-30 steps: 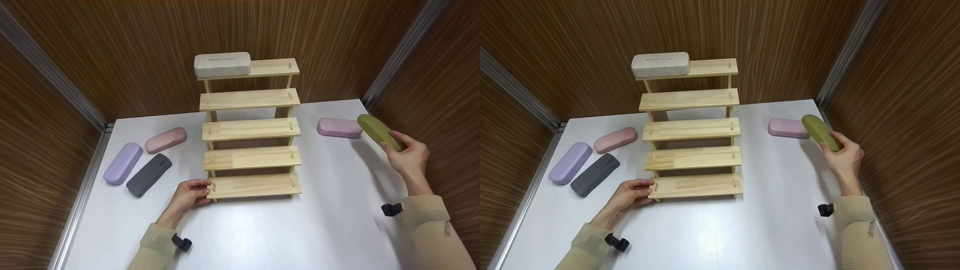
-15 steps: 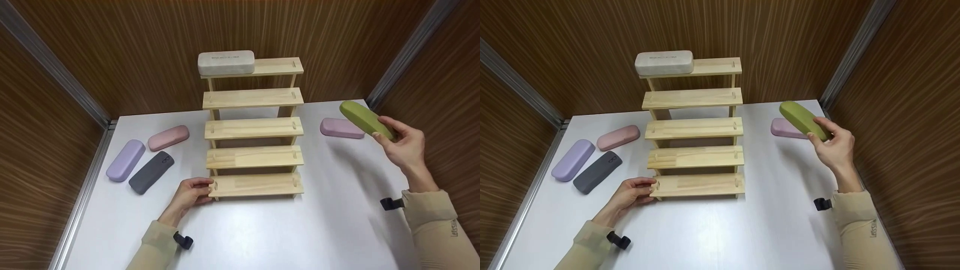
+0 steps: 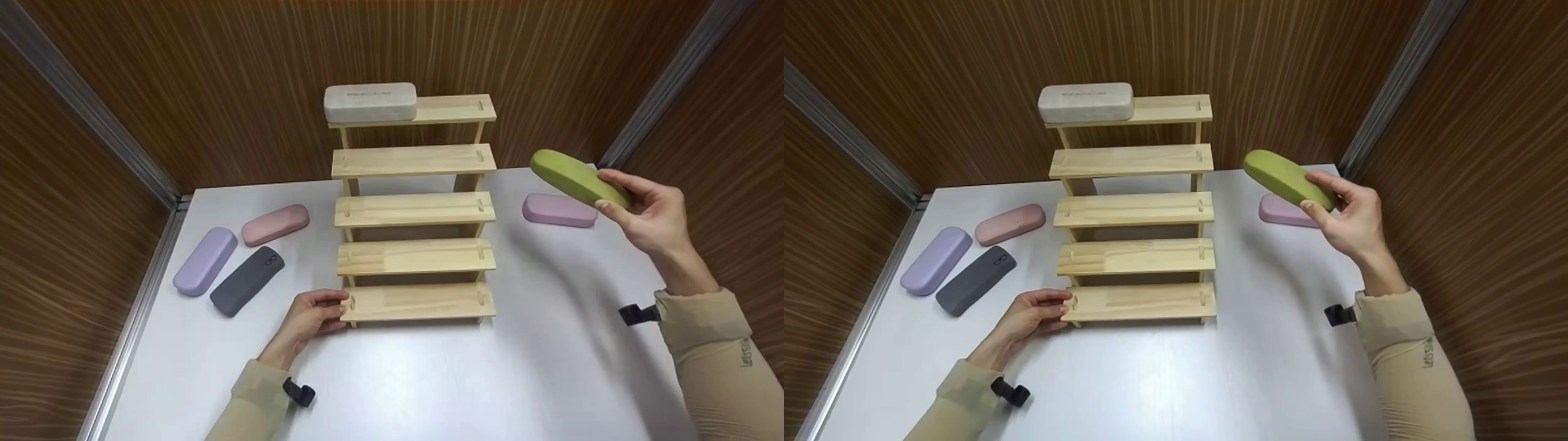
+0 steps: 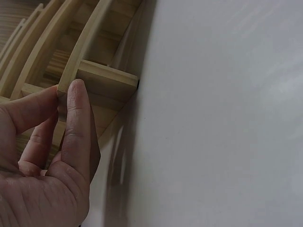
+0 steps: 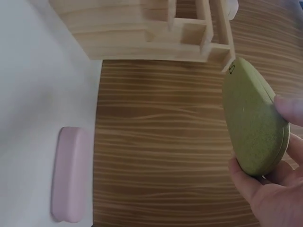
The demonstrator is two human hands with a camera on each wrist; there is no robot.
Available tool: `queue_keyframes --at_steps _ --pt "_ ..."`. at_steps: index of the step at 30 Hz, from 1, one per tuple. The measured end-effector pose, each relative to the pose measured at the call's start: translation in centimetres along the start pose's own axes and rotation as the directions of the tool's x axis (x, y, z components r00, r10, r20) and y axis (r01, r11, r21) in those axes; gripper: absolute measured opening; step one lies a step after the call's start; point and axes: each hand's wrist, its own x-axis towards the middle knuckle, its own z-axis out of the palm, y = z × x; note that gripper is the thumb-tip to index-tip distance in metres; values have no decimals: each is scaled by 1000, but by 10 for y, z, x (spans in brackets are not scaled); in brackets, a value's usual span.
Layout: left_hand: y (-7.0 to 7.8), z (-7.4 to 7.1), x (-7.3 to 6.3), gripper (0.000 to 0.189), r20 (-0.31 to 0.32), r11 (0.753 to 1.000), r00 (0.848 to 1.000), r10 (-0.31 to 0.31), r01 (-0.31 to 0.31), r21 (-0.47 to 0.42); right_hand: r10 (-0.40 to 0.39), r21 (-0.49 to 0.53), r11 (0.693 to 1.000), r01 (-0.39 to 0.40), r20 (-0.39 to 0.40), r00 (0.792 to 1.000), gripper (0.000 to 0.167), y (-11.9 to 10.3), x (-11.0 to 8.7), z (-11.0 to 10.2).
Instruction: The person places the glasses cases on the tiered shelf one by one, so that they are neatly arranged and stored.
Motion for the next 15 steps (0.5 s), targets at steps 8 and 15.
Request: queue_keyframes --at_steps 8,15 --pt "-1 -1 0 32 -9 1000 1000 -4 4 -11 -16 121 993 7 67 998 48 -16 21 17" --pt "0 0 0 36 -4 1000 1000 -12 12 -10 -51 83 996 39 152 987 44 -23 47 34"
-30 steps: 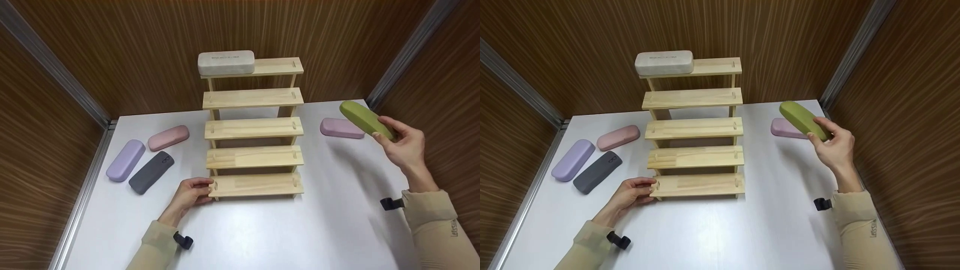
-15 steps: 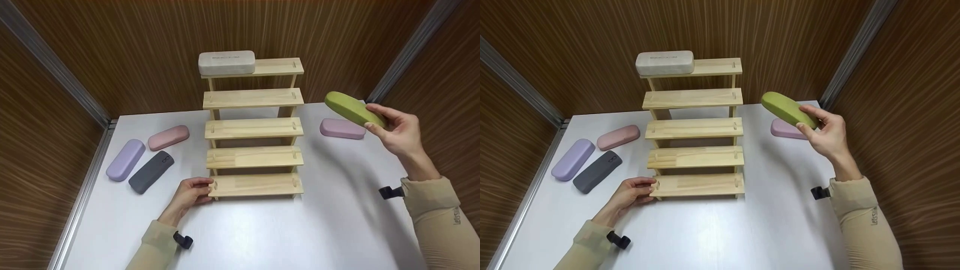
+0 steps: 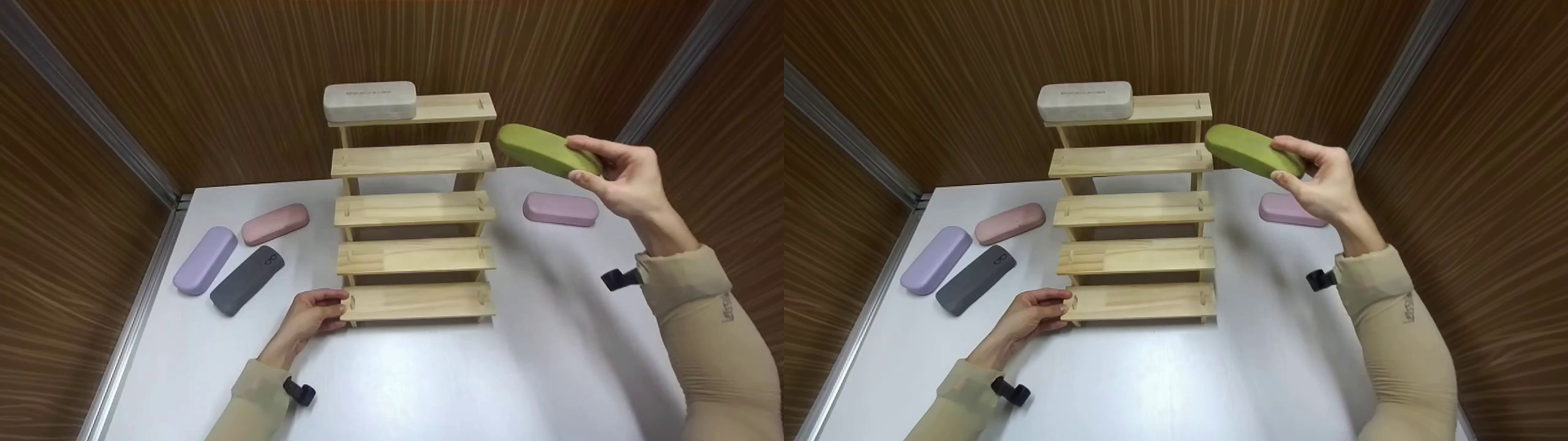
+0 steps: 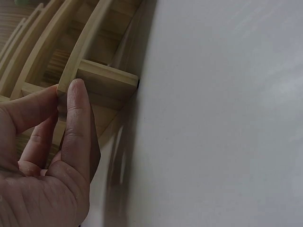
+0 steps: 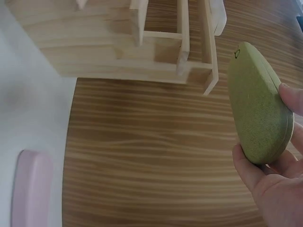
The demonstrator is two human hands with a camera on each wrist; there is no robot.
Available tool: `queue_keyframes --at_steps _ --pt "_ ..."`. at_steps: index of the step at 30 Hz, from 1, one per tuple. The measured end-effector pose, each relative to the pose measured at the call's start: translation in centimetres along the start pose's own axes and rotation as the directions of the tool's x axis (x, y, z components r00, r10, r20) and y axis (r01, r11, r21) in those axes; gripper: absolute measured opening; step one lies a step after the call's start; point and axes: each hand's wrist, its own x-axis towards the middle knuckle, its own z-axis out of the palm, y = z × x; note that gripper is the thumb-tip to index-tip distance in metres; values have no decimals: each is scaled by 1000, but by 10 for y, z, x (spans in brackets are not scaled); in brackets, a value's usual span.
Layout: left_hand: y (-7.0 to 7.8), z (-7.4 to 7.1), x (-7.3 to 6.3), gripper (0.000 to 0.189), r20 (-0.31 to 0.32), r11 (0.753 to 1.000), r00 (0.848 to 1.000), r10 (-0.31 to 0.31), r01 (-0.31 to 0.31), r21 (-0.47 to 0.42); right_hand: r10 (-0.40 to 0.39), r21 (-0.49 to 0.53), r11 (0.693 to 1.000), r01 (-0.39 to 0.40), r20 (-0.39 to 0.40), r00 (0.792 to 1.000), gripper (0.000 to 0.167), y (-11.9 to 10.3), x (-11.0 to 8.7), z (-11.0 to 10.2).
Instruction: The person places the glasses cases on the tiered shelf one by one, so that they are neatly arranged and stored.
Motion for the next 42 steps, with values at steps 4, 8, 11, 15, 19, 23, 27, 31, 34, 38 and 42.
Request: queue_keyframes --at_steps 4,8,11,15,19,23,27,31,34,38,42 --pt "0 0 1 36 7 1000 1000 3 -3 7 -6 11 1000 5 59 998 43 -2 18 8" --pt "0 -2 1 33 7 1000 1000 6 -6 20 -36 61 998 28 124 992 43 -4 36 16" --pt "0 -2 1 31 10 1000 1000 7 -8 29 -46 86 996 33 163 985 43 -4 48 22" --pt "-1 -2 1 32 14 999 1000 12 -12 33 -41 92 995 23 199 979 44 -2 65 26" --pt "0 -2 1 32 7 1000 1000 5 -5 30 -11 65 998 -3 207 978 46 -2 82 32" --pt "-1 -2 2 31 1 1000 1000 0 0 19 20 20 999 -25 224 974 46 -4 98 36" --pt "-1 -2 2 31 1 1000 1000 -4 4 12 65 -34 998 -59 235 970 44 -3 113 41" --pt "-1 0 1 33 1 1000 1000 -4 4 14 113 -155 985 -79 225 968 45 0 126 47" --pt "-2 1 1 33 1 1000 1000 -4 4 19 136 -239 968 -81 226 964 45 3 133 52" --pt "-3 2 0 32 5 1000 1000 -4 4 26 169 -291 952 -97 236 957 48 6 141 57" --pt "-3 3 0 31 1 1000 1000 0 0 23 188 -306 946 -109 243 952 51 10 147 61"
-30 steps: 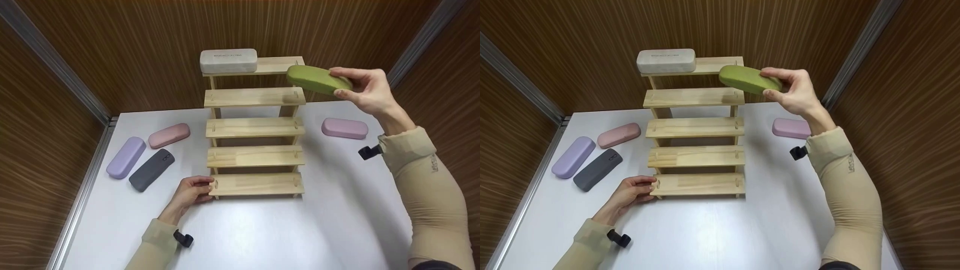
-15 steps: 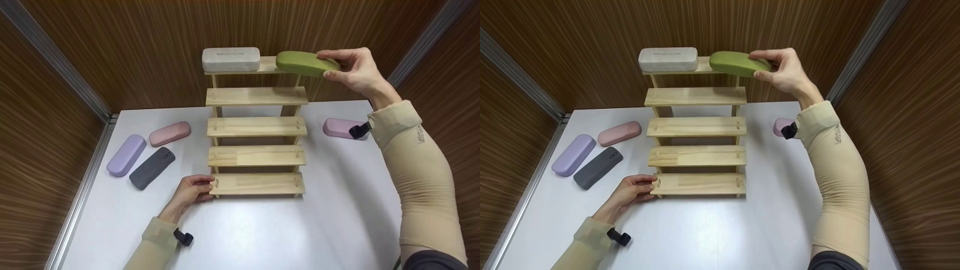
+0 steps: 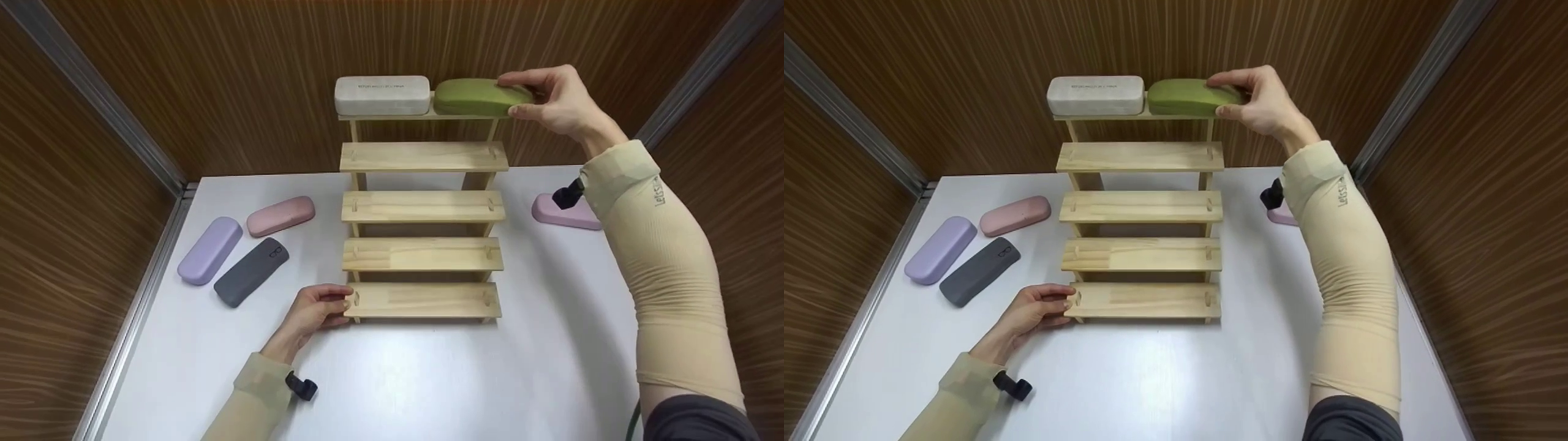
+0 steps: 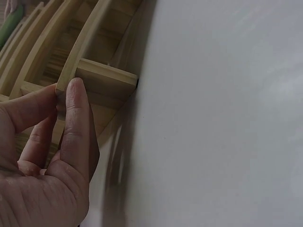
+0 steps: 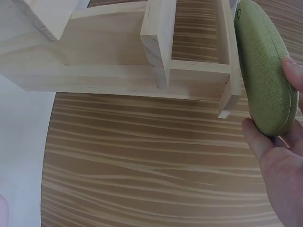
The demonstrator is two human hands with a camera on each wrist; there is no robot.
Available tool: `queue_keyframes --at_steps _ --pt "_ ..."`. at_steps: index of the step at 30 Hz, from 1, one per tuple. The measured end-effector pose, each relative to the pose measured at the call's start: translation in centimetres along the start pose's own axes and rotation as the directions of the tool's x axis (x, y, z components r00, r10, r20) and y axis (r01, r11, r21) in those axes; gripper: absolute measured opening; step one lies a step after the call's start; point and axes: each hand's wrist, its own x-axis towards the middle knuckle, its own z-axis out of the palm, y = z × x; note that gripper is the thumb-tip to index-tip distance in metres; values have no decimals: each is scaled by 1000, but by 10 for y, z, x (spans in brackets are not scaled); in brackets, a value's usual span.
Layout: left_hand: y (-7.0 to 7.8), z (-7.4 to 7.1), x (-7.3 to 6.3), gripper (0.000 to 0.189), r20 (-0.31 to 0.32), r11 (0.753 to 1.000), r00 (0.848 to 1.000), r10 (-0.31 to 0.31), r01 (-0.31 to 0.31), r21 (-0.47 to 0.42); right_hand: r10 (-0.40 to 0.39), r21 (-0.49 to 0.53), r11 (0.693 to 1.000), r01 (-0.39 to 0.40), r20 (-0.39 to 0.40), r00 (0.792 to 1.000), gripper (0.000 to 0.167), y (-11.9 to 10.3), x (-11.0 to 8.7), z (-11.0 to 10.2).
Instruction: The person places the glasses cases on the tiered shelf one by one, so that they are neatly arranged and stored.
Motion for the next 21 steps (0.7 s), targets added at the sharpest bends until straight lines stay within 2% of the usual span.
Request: queue_keyframes --at_steps 13,21 --pt "-3 -2 1 36 30 999 1000 6 -5 -33 15 102 995 -19 37 999 51 14 15 4" --pt "-1 -2 0 33 15 999 1000 -1 1 -37 -6 160 987 -1 49 999 54 14 18 8"
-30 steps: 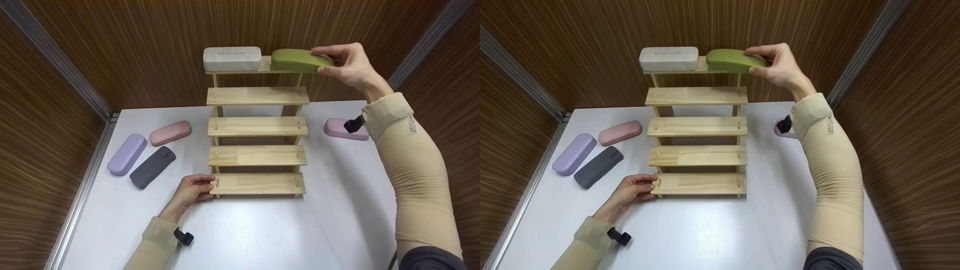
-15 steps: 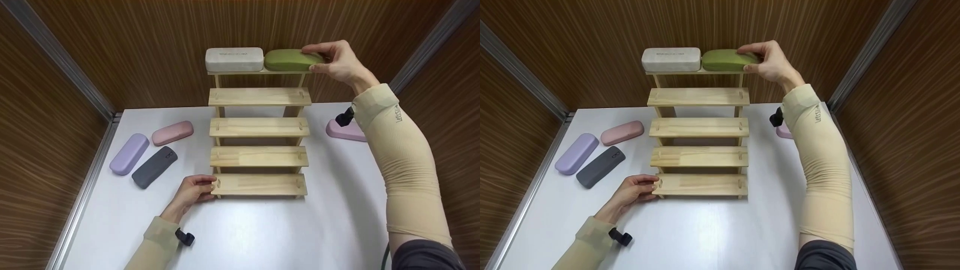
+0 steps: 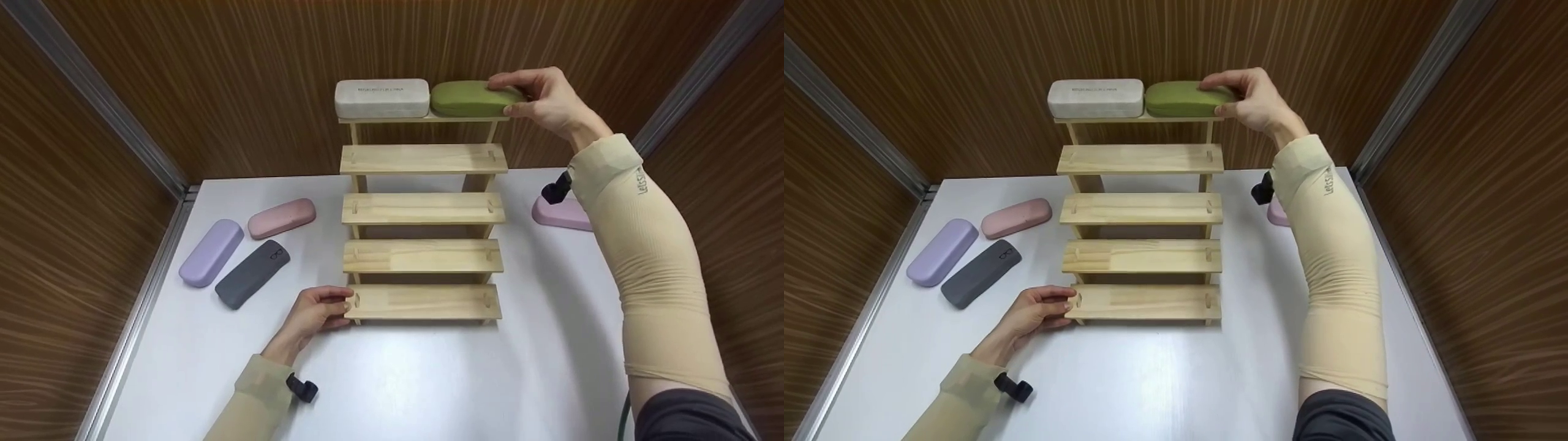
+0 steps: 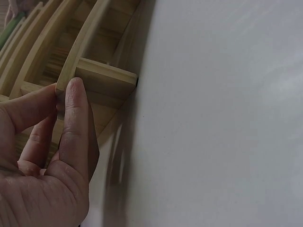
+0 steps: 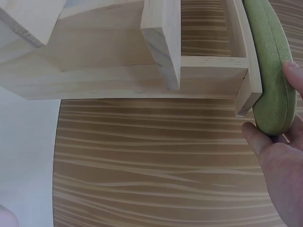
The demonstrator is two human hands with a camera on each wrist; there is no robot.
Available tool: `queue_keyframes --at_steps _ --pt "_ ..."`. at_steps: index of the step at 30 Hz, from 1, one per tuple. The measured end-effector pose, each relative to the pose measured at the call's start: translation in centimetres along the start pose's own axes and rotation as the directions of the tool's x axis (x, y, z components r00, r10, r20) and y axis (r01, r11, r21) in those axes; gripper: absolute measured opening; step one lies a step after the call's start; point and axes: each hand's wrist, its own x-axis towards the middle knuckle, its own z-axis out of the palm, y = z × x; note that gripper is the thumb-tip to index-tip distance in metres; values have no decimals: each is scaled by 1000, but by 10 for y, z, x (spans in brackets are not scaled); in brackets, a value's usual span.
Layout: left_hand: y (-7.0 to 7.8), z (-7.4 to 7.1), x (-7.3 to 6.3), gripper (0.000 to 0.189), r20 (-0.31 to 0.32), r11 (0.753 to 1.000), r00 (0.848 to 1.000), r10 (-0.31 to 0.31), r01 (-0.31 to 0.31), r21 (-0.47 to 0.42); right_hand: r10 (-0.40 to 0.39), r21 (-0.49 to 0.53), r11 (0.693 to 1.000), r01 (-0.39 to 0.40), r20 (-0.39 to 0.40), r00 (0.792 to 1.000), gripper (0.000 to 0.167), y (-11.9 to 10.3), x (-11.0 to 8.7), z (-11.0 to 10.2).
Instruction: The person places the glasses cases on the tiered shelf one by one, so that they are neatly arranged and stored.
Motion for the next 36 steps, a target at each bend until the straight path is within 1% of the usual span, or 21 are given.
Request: queue_keyframes --at_steps 4,12,17,22,26,31,33,36 --pt "0 -1 0 32 0 1000 1000 4 -4 8 -4 5 1000 4 -5 1000 54 0 0 2" --pt "-1 0 2 31 4 999 1000 10 -11 31 0 -24 1000 0 -12 1000 53 0 -2 1" --pt "0 2 3 32 6 999 1000 9 -9 30 -9 -10 1000 9 -22 1000 53 1 -4 -2" --pt "0 4 4 32 -3 1000 1000 -3 3 22 -19 53 998 21 -44 999 54 1 -10 -6" --pt "0 3 4 31 -1 1000 1000 -5 5 19 -32 123 992 38 -55 998 52 0 -17 -11" --pt "0 2 5 31 5 1000 1000 4 -4 29 -46 177 983 56 -60 997 49 -2 -25 -18" --pt "0 2 5 31 8 999 1000 6 -7 35 -47 173 983 58 -67 997 49 -2 -30 -22" --pt "0 0 5 31 7 999 1000 8 -8 43 -45 108 993 53 -81 996 49 0 -38 -27"
